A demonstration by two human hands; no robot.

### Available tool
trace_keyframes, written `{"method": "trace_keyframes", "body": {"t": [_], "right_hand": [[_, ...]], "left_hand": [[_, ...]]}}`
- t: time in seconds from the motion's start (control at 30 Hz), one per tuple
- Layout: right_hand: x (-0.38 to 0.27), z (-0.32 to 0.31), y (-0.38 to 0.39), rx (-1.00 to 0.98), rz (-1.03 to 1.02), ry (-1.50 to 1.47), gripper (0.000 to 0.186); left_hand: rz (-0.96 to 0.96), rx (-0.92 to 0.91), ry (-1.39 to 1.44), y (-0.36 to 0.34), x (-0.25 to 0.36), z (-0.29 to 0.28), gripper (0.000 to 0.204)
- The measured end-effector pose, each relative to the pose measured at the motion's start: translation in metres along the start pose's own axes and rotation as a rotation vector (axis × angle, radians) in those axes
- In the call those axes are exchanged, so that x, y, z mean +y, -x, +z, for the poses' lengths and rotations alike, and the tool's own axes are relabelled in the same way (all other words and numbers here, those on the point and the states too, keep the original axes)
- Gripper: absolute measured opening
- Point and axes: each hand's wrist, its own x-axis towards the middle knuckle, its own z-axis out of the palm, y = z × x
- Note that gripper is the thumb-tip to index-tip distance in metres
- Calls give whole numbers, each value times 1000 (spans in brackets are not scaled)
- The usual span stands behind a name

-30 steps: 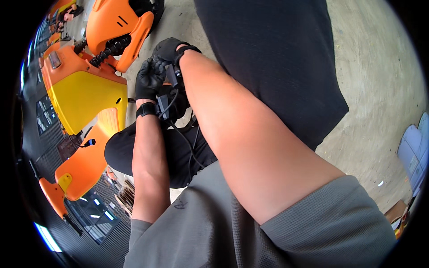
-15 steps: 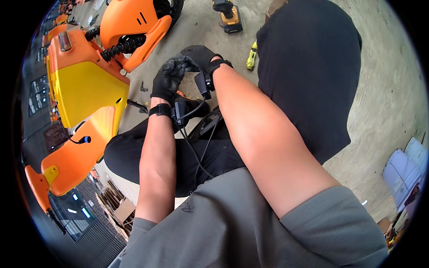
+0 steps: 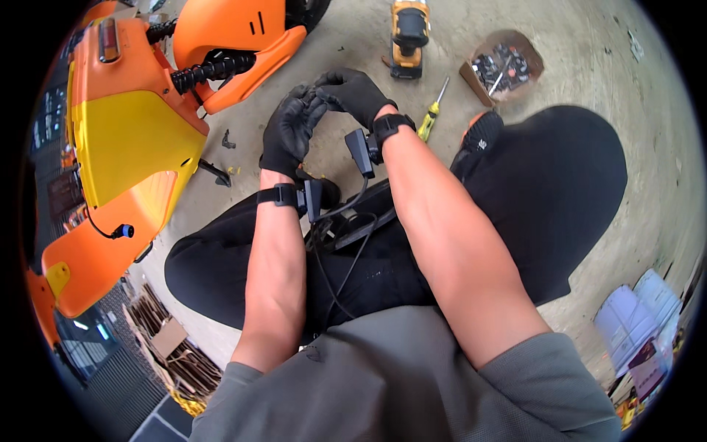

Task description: The person uses a screwdriver to loosen screws on an orange motorcycle body panel, removes the panel, and then uses a power drill to fasten screws onto a different section of the motorcycle frame while sitting on the floor.

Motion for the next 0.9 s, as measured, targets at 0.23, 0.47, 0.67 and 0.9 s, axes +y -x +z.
{"method": "trace_keyframes", "body": {"t": [0.23, 0.47, 0.67, 0.9], "right_hand": [[-32, 24, -12, -119, -144, 107, 26], [-64, 40, -12, -189, -198, 162, 26], [-73, 42, -11, -196, -227, 145, 28], [-71, 42, -12, -205, -231, 112, 26]], "left_hand": [[224, 65, -84, 12, 28, 16, 49], [396, 180, -342, 22, 56, 45, 44], [503, 193, -441, 19, 60, 50, 42], [523, 203, -485, 20, 61, 50, 42]]}}
